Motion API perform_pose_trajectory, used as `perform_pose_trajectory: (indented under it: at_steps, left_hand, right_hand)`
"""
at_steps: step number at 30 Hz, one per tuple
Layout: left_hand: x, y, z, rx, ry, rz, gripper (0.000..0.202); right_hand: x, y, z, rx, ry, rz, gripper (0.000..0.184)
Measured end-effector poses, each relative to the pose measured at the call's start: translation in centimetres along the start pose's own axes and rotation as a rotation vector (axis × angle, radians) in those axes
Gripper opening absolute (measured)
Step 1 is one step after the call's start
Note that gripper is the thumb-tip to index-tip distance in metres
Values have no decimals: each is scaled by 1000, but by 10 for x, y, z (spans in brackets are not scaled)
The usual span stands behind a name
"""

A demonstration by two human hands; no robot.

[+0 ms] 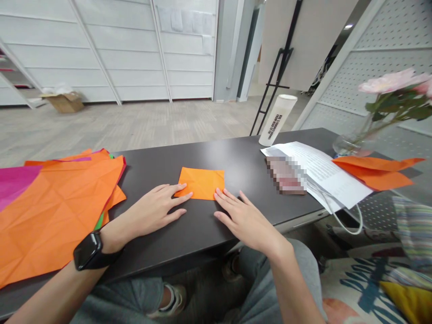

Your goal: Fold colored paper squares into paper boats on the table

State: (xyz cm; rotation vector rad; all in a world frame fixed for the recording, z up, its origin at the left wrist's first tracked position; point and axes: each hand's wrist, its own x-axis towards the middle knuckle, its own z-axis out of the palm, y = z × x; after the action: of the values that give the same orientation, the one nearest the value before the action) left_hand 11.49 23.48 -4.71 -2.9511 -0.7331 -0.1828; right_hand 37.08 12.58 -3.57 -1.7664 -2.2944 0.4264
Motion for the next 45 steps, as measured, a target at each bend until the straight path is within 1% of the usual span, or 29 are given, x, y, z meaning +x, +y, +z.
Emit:
perform_pose_trajectory:
  at_steps: [3,6,8,9,10,13,14,15,16,18,20,24,25,27,29,30,32,34,36,38,39,40,43,45]
  left_hand:
    - [-4,-6,-3,-53,-20,13,38]
    - [-6,-8,-11,-134,-40,33,29]
    - [-6,-8,-14,-187,-35,14,27]
    - [-5,-8,-15,-197,-7,-37,29]
    - [-4,-8,-14,-194,43,-126,31]
    - [0,-12,-5,-178,215,-453,34]
    - [1,-14,-1,-198,248,-518,36]
    - [1,-16,3,-234,269,-550,40]
    - [2,-18,6,-278,280,-555,40]
    - [3,-20,9,-367,306,-533,33]
    - [5,-19,7,-446,318,-500,24]
    - [8,-12,-2,-595,278,-444,14]
    - [8,-10,-3,-611,275,-415,11]
    - [7,-6,-5,-574,290,-320,4]
    - [5,-3,-5,-465,310,-192,10]
    - [4,-1,-6,-410,297,-121,13]
    - [2,2,-7,-341,231,9,17]
    - [0,6,-9,-336,164,87,20]
    - [-1,9,-11,-383,134,98,23]
    - [0,11,-12,-447,117,76,24]
    - [1,11,-11,-469,103,69,25]
    - [1,10,-10,-481,85,65,27]
    - [3,6,-4,-472,37,69,29]
    - [4,3,0,-438,39,42,25]
  right_hand:
    - [3,10,3,-33,32,37,52]
    - [15,17,9,-102,105,104,51]
    - [24,18,13,-129,155,125,50]
    - [27,18,15,-133,183,124,50]
    - [30,18,17,-130,213,119,49]
    - [34,15,21,-106,268,70,45]
    - [34,15,22,-98,271,50,44]
    - [34,15,23,-89,271,31,43]
    - [33,15,23,-81,270,17,43]
    - [33,16,24,-66,272,5,43]
    - [33,18,25,-54,276,4,43]
    - [32,18,26,-25,291,6,46]
    - [32,18,26,-14,311,13,49]
    - [32,18,26,10,381,36,62]
    - [32,18,26,36,474,53,79]
    - [32,19,25,49,519,52,85]
    - [31,20,23,75,602,32,92]
    - [30,21,21,106,681,-11,90]
    - [28,22,19,130,718,-75,77]
    - [27,22,18,122,680,-127,55]
    - [26,22,18,106,642,-135,46]
    - [26,22,18,89,603,-130,42]
    - [24,20,16,47,524,-103,45]
    - [21,16,12,20,466,-154,53]
